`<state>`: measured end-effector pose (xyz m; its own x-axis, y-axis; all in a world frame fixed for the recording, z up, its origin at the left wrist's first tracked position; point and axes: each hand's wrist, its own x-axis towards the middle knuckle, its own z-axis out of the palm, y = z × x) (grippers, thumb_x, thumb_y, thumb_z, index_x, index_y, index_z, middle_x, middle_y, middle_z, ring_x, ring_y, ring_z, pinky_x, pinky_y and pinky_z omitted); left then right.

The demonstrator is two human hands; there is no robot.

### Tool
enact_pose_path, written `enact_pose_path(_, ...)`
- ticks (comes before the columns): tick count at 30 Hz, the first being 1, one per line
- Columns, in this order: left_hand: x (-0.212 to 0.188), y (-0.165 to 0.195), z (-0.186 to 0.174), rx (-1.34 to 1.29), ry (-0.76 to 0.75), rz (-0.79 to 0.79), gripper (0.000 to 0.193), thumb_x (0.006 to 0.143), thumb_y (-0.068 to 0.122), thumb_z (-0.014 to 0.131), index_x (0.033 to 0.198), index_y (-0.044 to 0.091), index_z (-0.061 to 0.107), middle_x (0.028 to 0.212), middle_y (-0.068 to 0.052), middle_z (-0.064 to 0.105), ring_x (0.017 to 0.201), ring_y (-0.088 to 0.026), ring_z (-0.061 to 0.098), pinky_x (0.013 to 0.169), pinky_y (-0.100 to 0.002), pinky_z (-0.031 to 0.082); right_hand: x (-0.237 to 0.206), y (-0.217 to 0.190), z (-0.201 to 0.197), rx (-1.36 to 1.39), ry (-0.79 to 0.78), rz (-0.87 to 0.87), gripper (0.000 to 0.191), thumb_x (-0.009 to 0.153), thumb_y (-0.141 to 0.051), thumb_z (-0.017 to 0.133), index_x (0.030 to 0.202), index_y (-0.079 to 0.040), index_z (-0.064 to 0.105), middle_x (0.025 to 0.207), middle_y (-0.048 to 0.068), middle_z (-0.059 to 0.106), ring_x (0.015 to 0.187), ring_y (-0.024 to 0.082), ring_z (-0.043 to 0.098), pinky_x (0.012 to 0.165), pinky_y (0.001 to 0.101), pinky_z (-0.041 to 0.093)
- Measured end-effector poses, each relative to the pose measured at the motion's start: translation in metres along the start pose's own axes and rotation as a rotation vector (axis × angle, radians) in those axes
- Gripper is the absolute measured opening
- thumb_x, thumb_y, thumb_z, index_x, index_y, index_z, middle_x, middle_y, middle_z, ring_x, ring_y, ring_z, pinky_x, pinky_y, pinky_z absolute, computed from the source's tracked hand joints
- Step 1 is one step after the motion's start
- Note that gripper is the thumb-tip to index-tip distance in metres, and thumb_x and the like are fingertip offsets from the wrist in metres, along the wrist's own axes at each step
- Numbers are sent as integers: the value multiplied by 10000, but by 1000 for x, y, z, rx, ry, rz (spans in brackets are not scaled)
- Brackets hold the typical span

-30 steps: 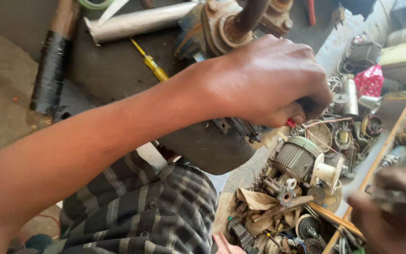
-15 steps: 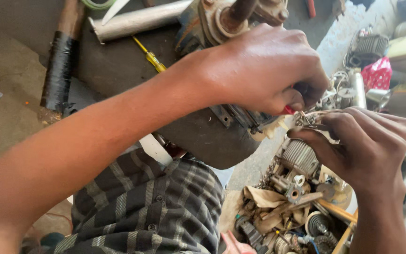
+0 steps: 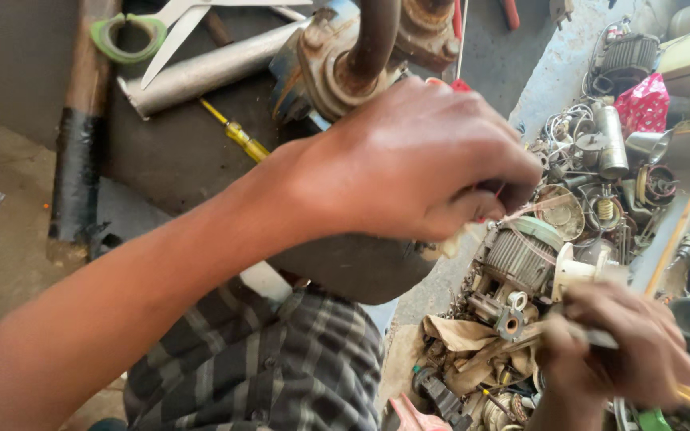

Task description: The person works on a small electric motor mounted on a workbench, using pliers to strip and adjust copper wires inside a red junction box. They repeatedly pull, twist, and trim the wires while holding the motor steady.

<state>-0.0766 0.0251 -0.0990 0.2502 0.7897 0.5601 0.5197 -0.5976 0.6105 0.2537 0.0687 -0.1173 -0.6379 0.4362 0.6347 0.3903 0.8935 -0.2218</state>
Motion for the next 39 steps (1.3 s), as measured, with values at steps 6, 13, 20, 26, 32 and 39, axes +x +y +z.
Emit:
enact_pose_path(6, 14, 2, -1, -2, 49, 48, 174, 870, 230, 719, 991, 112, 676, 941, -28, 711, 929, -281, 708, 610, -467, 496, 7, -39, 7, 177, -5, 394, 289, 1166, -266, 479, 1206, 6, 569, 1003, 138, 705, 810, 166, 702, 739, 261, 601)
enact_pose_path(13, 34, 2, 4, 15, -70, -106, 163, 889, 262, 724, 952, 118, 683, 887, -26, 690, 859, -268, 700, 596, -442, 493, 16, -52, 59, 356, -40, 386, 457, 1094, -390, 445, 1214, 19, 610, 970, 162, 667, 867, 193, 659, 808, 308, 534)
enact_pose_path(20, 47, 5, 9, -14, -151, -175, 177, 890, 288, 728, 927, 125, 671, 870, -18, 674, 857, -240, 697, 606, -440, 487, 19, -40, 66, 700, 156, 552, 537, 970, -245, 787, 1381, -25, 519, 1100, 161, 696, 928, 196, 684, 751, 230, 574)
enact_pose_path(26, 54, 5, 9, -3, -183, -135, 201, 852, 225, 732, 1006, 105, 687, 897, -28, 672, 894, -257, 692, 631, -440, 496, 9, -10, 64, 466, 99, 324, 404, 1032, -282, 764, 1326, -45, 622, 1103, 125, 676, 918, 189, 701, 761, 245, 589)
enact_pose_path(32, 56, 8, 12, 5, -212, -150, 179, 843, 214, 733, 985, 116, 687, 883, -21, 661, 893, -244, 687, 615, -431, 493, 4, -7, 61, 453, 93, 295, 421, 1041, -355, 713, 1284, -27, 616, 1076, 118, 655, 912, 205, 688, 779, 298, 575)
enact_pose_path(39, 58, -1, 14, 3, -185, -185, 144, 806, 171, 715, 936, 116, 687, 922, -7, 688, 911, -230, 692, 580, -410, 512, -9, 9, 67, 335, 42, 191, 328, 990, -263, 681, 1196, -27, 587, 1022, 113, 621, 886, 256, 686, 820, 414, 595)
